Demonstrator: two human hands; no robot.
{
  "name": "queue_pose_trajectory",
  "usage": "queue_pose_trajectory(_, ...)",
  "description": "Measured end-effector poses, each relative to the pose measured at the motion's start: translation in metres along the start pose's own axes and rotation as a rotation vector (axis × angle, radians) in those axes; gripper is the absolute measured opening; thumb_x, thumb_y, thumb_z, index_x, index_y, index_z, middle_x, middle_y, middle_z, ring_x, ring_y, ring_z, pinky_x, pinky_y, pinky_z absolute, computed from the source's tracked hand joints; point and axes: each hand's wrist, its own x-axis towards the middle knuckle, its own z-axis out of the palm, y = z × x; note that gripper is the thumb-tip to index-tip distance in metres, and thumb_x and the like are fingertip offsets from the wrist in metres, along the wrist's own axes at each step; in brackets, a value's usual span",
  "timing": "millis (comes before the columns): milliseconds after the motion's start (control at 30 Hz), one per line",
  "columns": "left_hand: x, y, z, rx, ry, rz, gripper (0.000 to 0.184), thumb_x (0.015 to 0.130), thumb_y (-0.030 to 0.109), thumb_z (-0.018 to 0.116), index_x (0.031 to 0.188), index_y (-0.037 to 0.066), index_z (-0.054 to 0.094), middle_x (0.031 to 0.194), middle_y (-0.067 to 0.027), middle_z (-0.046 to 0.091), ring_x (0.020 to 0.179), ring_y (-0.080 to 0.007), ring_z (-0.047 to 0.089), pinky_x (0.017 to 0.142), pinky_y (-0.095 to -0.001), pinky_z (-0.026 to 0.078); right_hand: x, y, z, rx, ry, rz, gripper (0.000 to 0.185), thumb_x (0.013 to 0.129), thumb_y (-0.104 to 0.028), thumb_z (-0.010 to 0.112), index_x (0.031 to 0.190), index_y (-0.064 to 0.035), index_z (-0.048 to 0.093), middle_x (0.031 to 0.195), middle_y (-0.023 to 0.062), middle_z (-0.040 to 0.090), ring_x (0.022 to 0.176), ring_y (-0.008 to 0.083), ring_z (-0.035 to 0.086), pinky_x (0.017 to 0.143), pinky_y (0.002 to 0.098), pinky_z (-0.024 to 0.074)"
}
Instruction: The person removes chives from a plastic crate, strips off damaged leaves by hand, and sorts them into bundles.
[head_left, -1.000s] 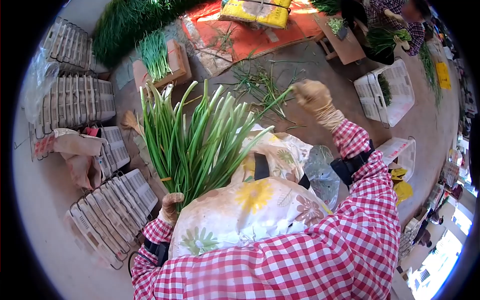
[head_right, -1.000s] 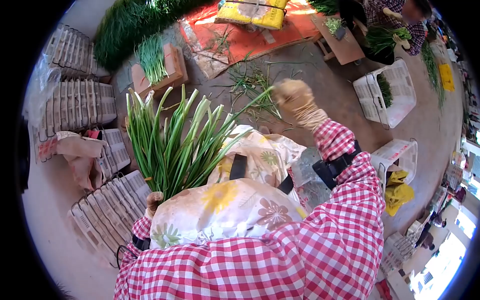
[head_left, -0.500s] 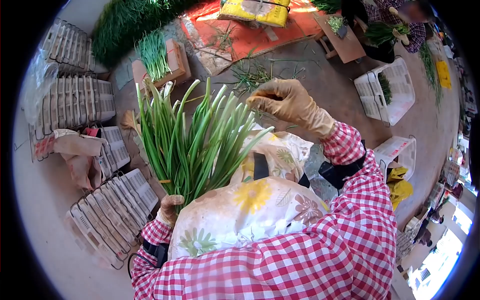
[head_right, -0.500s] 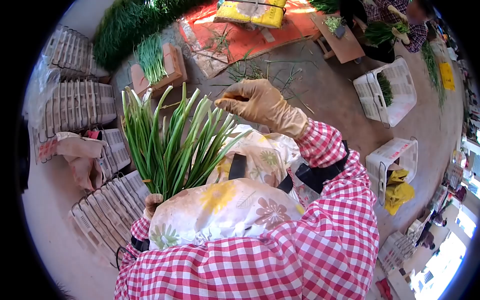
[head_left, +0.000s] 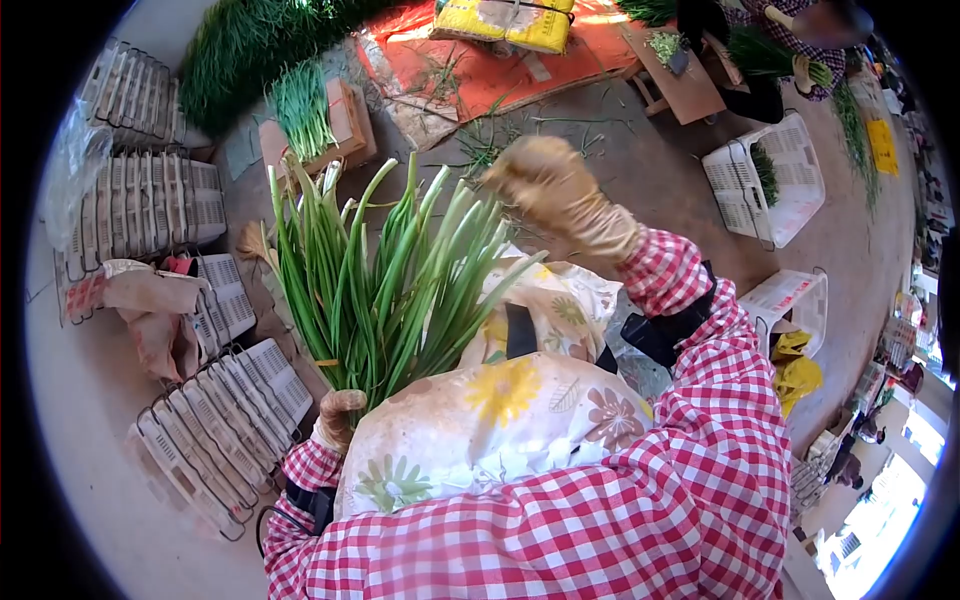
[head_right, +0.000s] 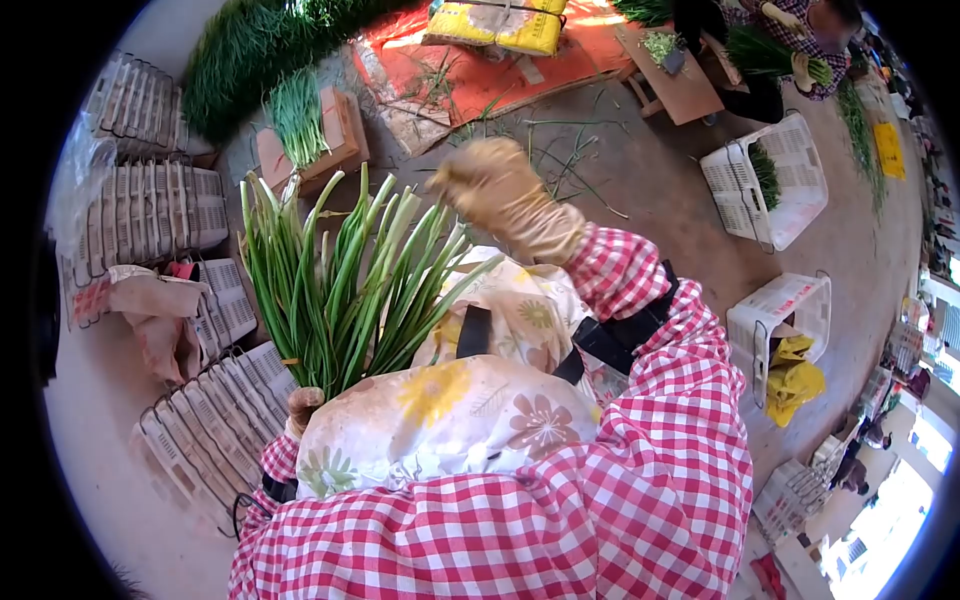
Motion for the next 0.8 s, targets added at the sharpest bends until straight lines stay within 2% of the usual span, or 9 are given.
queue_pose_trajectory(33,-0.002,-0.001,-0.001,0.000,0.005,0.001,0.046,0.067,-0.001,0.066,0.112,0.000,0.058,0.100,-0.0109,0.065,0.084,-0.0235,0.063,0.080,-0.0340,0.051,-0.003,0.011,-0.006,0.119,0.130,0.252,0.020,0.086,-0.024,0.061,0.080,-0.0053,0.063,0.074,0.0077,0.059,0.070,0.0211,0.058,0.065,0.0321,0.0470)
queue_pose_trajectory(100,-0.003,-0.003,-0.003,-0.006,0.012,0.007,0.046,0.067,-0.001,0.065,0.112,0.000,0.058,0.100,-0.0109,0.065,0.084,-0.0235,0.063,0.081,-0.0340,0.051,-0.007,0.049,-0.039,-0.266,0.287,0.303,0.024,0.090,-0.031,0.057,0.086,-0.0075,0.062,0.077,0.0064,0.061,0.072,0.0189,0.058,0.066,0.0325,0.0475)
queue_pose_trajectory(133,-0.004,-0.005,-0.005,-0.008,0.014,0.011,0.046,0.067,-0.001,0.065,0.112,0.000,0.058,0.100,-0.0109,0.065,0.084,-0.0235,0.063,0.081,-0.0340,0.051,-0.013,0.078,-0.054,-0.411,0.449,0.245,0.020,0.086,-0.026,0.059,0.078,-0.0074,0.059,0.072,0.0119,0.059,0.065,0.0279,0.059,0.058,0.0382,0.0472)
queue_pose_trajectory(267,-0.009,-0.009,-0.010,-0.024,0.028,0.019,0.046,0.067,-0.001,0.065,0.112,0.000,0.058,0.100,-0.0110,0.065,0.084,-0.0235,0.063,0.081,-0.0340,0.051,-0.049,0.154,-0.120,-0.726,0.614,0.697,0.018,0.085,-0.025,0.057,0.086,-0.0093,0.066,0.080,0.0127,0.064,0.073,0.0295,0.061,0.065,0.0425,0.0481)
queue_pose_trajectory(333,-0.012,-0.014,-0.011,-0.025,0.031,0.026,0.046,0.067,-0.001,0.065,0.112,0.000,0.059,0.100,-0.0110,0.065,0.084,-0.0235,0.063,0.081,-0.0340,0.051,-0.097,0.229,-0.135,-0.738,0.499,0.857,0.024,0.082,-0.024,0.057,0.089,-0.0028,0.068,0.087,0.0174,0.066,0.082,0.0314,0.063,0.071,0.0426,0.0489)
queue_pose_trajectory(400,-0.014,-0.017,-0.012,-0.031,0.036,0.028,0.046,0.067,-0.001,0.065,0.112,0.000,0.059,0.100,-0.0110,0.065,0.084,-0.0235,0.063,0.081,-0.0340,0.051,-0.079,0.186,-0.106,-0.758,0.058,1.231,0.033,0.081,-0.024,0.058,0.099,0.0036,0.063,0.096,0.0205,0.065,0.094,0.0323,0.062,0.078,0.0410,0.0491)
queue_pose_trajectory(433,-0.014,-0.018,-0.012,-0.032,0.035,0.026,0.045,0.067,0.000,0.065,0.112,0.000,0.059,0.100,-0.0111,0.065,0.084,-0.0235,0.063,0.081,-0.0340,0.051,-0.078,0.181,-0.077,-0.747,-0.030,1.049,0.042,0.079,-0.026,0.061,0.110,0.0022,0.057,0.105,0.0206,0.062,0.101,0.0337,0.060,0.084,0.0384,0.0485)
queue_pose_trajectory(567,-0.013,-0.012,-0.012,-0.027,0.034,0.010,0.045,0.067,0.000,0.065,0.112,0.000,0.059,0.100,-0.0111,0.065,0.085,-0.0236,0.063,0.081,-0.0341,0.051,-0.027,0.092,0.014,0.506,-0.776,0.502,0.061,0.084,-0.041,0.062,0.131,-0.0051,0.046,0.128,0.0119,0.053,0.116,0.0199,0.050,0.100,0.0304,0.0357)
queue_pose_trajectory(800,-0.017,-0.009,-0.013,-0.014,0.035,-0.004,0.045,0.067,0.000,0.065,0.111,0.000,0.059,0.100,-0.0112,0.065,0.085,-0.0236,0.063,0.081,-0.0341,0.051,-0.013,0.058,0.029,1.159,-0.796,0.644,0.042,0.086,-0.016,0.059,0.123,0.0034,0.052,0.116,0.0083,0.059,0.101,0.0152,0.056,0.092,0.0281,0.0422)
